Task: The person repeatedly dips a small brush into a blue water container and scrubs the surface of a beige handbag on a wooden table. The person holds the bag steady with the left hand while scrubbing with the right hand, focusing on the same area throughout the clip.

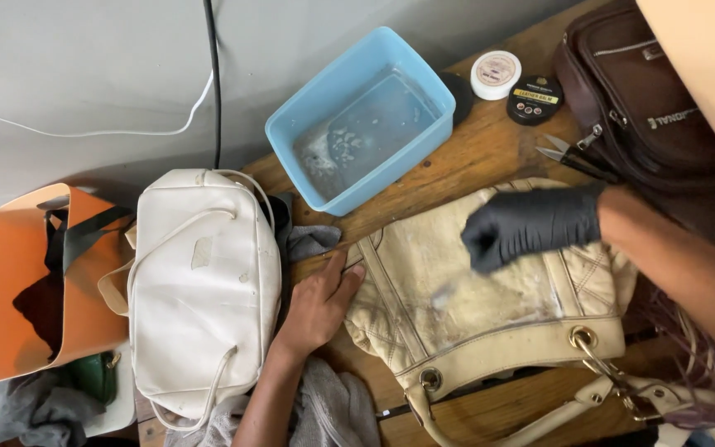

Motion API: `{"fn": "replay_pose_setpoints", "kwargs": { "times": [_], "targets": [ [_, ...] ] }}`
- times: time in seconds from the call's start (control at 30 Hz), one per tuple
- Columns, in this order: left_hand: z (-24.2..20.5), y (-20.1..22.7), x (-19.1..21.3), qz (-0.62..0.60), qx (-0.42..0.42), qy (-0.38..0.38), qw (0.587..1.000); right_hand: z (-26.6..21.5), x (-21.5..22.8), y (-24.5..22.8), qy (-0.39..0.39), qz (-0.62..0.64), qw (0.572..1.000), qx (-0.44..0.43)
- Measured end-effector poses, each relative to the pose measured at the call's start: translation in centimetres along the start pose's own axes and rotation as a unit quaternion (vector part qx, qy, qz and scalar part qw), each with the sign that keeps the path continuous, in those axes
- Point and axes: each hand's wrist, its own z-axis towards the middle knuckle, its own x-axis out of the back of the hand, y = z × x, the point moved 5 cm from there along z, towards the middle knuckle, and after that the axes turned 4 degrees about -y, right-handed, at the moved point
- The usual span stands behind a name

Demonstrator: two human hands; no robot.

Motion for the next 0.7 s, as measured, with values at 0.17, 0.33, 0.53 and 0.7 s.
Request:
{"fn": "replay_pose_setpoints", "kwargs": {
  "times": [0.17,0.33,0.53,0.7],
  "targets": [
    [-0.2,0.5,0.5,-0.010,0.014,0.001,1.000,-2.6,4.1,-0.4,0.163,-0.126,0.977,-0.053],
    [-0.2,0.7,0.6,-0.037,0.070,-0.038,0.996,-0.3,1.7,1.6,0.049,-0.047,0.997,0.044],
    [-0.1,0.8,0.2,-0.084,0.036,-0.015,0.996,-1.4,4.8,2.6,0.212,-0.120,0.970,-0.022],
    [0.5,-0.7,0.0,-0.096,-0.072,0.070,0.990,0.6,1.9,3.0,0.119,-0.074,0.986,0.093]
  ]
}}
